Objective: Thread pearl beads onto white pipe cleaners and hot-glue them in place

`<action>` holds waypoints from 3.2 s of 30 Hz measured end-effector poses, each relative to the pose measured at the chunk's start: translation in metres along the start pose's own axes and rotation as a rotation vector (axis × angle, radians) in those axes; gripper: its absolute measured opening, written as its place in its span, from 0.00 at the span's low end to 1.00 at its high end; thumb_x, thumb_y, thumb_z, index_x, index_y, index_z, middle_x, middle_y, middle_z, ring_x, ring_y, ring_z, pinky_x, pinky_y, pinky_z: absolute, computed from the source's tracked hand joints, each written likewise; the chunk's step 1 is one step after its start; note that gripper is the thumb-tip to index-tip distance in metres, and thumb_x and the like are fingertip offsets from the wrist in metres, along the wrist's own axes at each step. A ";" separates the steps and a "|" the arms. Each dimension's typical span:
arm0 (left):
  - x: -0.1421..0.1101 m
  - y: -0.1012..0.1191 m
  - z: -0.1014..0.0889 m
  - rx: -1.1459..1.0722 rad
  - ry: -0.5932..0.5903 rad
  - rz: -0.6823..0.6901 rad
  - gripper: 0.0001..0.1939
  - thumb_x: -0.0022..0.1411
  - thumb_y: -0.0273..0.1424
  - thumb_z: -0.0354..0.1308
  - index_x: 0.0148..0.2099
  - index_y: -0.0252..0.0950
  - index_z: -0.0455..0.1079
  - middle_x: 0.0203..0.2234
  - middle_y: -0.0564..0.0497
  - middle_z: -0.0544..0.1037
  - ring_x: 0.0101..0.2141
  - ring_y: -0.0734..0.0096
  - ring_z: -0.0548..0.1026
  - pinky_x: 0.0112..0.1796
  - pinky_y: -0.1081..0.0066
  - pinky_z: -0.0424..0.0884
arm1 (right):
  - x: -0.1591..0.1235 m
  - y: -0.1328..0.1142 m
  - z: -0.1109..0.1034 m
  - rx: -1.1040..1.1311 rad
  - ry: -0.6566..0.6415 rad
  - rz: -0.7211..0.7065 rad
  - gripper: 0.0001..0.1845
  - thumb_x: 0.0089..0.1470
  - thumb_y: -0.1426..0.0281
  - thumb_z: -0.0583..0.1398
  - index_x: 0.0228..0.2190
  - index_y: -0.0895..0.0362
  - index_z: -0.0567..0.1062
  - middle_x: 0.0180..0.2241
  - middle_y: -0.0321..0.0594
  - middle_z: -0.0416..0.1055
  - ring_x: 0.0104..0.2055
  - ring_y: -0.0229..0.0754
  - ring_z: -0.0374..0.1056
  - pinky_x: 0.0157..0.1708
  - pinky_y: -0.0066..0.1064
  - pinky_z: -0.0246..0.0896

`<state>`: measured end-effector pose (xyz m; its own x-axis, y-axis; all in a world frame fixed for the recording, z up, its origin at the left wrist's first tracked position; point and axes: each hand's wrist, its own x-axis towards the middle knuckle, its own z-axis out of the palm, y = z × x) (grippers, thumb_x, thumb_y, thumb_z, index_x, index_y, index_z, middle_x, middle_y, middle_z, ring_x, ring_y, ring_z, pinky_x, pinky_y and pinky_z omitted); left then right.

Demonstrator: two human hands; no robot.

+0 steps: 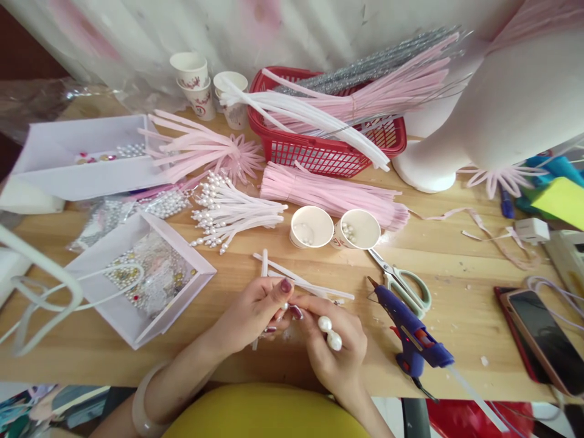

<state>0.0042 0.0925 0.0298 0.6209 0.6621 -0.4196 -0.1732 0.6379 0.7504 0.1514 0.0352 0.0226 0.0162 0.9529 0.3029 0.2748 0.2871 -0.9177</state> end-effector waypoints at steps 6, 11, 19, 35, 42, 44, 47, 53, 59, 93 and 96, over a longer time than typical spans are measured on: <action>0.001 0.002 -0.002 -0.009 -0.035 -0.015 0.33 0.55 0.63 0.58 0.25 0.39 0.57 0.13 0.65 0.53 0.14 0.84 0.47 0.14 0.80 0.46 | 0.002 0.000 0.000 -0.052 0.020 0.003 0.15 0.59 0.81 0.60 0.41 0.50 0.77 0.30 0.30 0.82 0.25 0.34 0.76 0.30 0.21 0.69; 0.002 0.004 -0.003 -0.019 -0.031 -0.032 0.32 0.56 0.61 0.60 0.25 0.39 0.57 0.15 0.65 0.52 0.15 0.84 0.47 0.15 0.80 0.44 | 0.001 0.002 0.000 -0.037 0.000 0.026 0.14 0.59 0.80 0.61 0.42 0.49 0.76 0.32 0.28 0.82 0.28 0.33 0.76 0.32 0.19 0.69; 0.000 0.005 0.000 0.023 0.030 -0.033 0.31 0.59 0.62 0.55 0.26 0.40 0.56 0.15 0.64 0.53 0.16 0.81 0.49 0.16 0.78 0.47 | 0.001 0.004 0.001 -0.093 -0.009 0.054 0.18 0.57 0.83 0.58 0.42 0.50 0.74 0.32 0.28 0.81 0.29 0.33 0.77 0.35 0.18 0.69; -0.015 0.011 0.000 0.434 0.097 0.158 0.19 0.74 0.47 0.46 0.35 0.39 0.61 0.25 0.59 0.60 0.26 0.73 0.59 0.30 0.70 0.58 | 0.006 0.003 0.003 -0.213 0.082 0.001 0.14 0.58 0.81 0.58 0.40 0.51 0.75 0.30 0.27 0.80 0.27 0.31 0.76 0.33 0.17 0.68; -0.014 0.009 0.000 0.424 0.135 0.195 0.15 0.72 0.43 0.50 0.36 0.39 0.63 0.26 0.59 0.62 0.25 0.75 0.60 0.29 0.71 0.60 | 0.005 0.002 0.003 -0.242 0.124 0.003 0.11 0.59 0.80 0.59 0.38 0.52 0.75 0.29 0.28 0.80 0.25 0.32 0.74 0.30 0.18 0.67; -0.013 0.009 0.000 0.409 0.157 0.194 0.14 0.71 0.43 0.53 0.36 0.39 0.63 0.27 0.59 0.65 0.26 0.75 0.62 0.28 0.72 0.61 | 0.005 0.002 0.003 -0.246 0.138 0.006 0.10 0.59 0.79 0.59 0.38 0.52 0.75 0.29 0.29 0.80 0.26 0.33 0.75 0.30 0.18 0.67; -0.013 0.005 0.000 0.385 0.203 0.195 0.14 0.68 0.43 0.58 0.37 0.38 0.65 0.28 0.57 0.70 0.28 0.74 0.68 0.30 0.73 0.65 | 0.005 0.001 0.002 -0.237 0.146 0.004 0.10 0.59 0.79 0.59 0.37 0.52 0.75 0.28 0.30 0.81 0.25 0.34 0.75 0.29 0.20 0.68; -0.016 -0.004 -0.002 0.353 0.272 0.215 0.13 0.65 0.41 0.63 0.37 0.38 0.68 0.33 0.52 0.77 0.34 0.68 0.78 0.34 0.71 0.74 | 0.005 -0.001 0.001 -0.178 0.135 0.022 0.11 0.60 0.79 0.59 0.38 0.52 0.75 0.28 0.32 0.82 0.25 0.38 0.77 0.28 0.23 0.71; -0.015 -0.007 -0.007 0.391 0.284 0.282 0.10 0.64 0.37 0.64 0.34 0.38 0.69 0.31 0.51 0.80 0.33 0.67 0.78 0.33 0.71 0.74 | 0.003 -0.002 0.003 -0.111 0.125 0.075 0.09 0.61 0.79 0.60 0.38 0.53 0.76 0.29 0.33 0.81 0.26 0.37 0.76 0.29 0.23 0.71; -0.021 0.004 0.001 0.165 0.164 0.295 0.21 0.61 0.45 0.67 0.30 0.38 0.62 0.22 0.53 0.77 0.21 0.76 0.72 0.23 0.76 0.68 | 0.000 -0.014 -0.002 0.147 0.098 0.088 0.16 0.60 0.82 0.61 0.43 0.50 0.78 0.28 0.31 0.78 0.24 0.35 0.72 0.25 0.24 0.66; -0.025 0.005 -0.001 0.252 0.191 0.309 0.20 0.61 0.45 0.67 0.30 0.37 0.64 0.23 0.53 0.77 0.23 0.74 0.75 0.24 0.75 0.70 | 0.001 -0.014 -0.004 0.110 0.066 0.050 0.16 0.59 0.83 0.62 0.42 0.50 0.78 0.30 0.33 0.81 0.28 0.37 0.76 0.29 0.25 0.71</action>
<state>-0.0128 0.0795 0.0432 0.4127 0.8827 -0.2249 -0.1222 0.2983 0.9466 0.1513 0.0317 0.0367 0.0913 0.9589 0.2688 0.1651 0.2516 -0.9537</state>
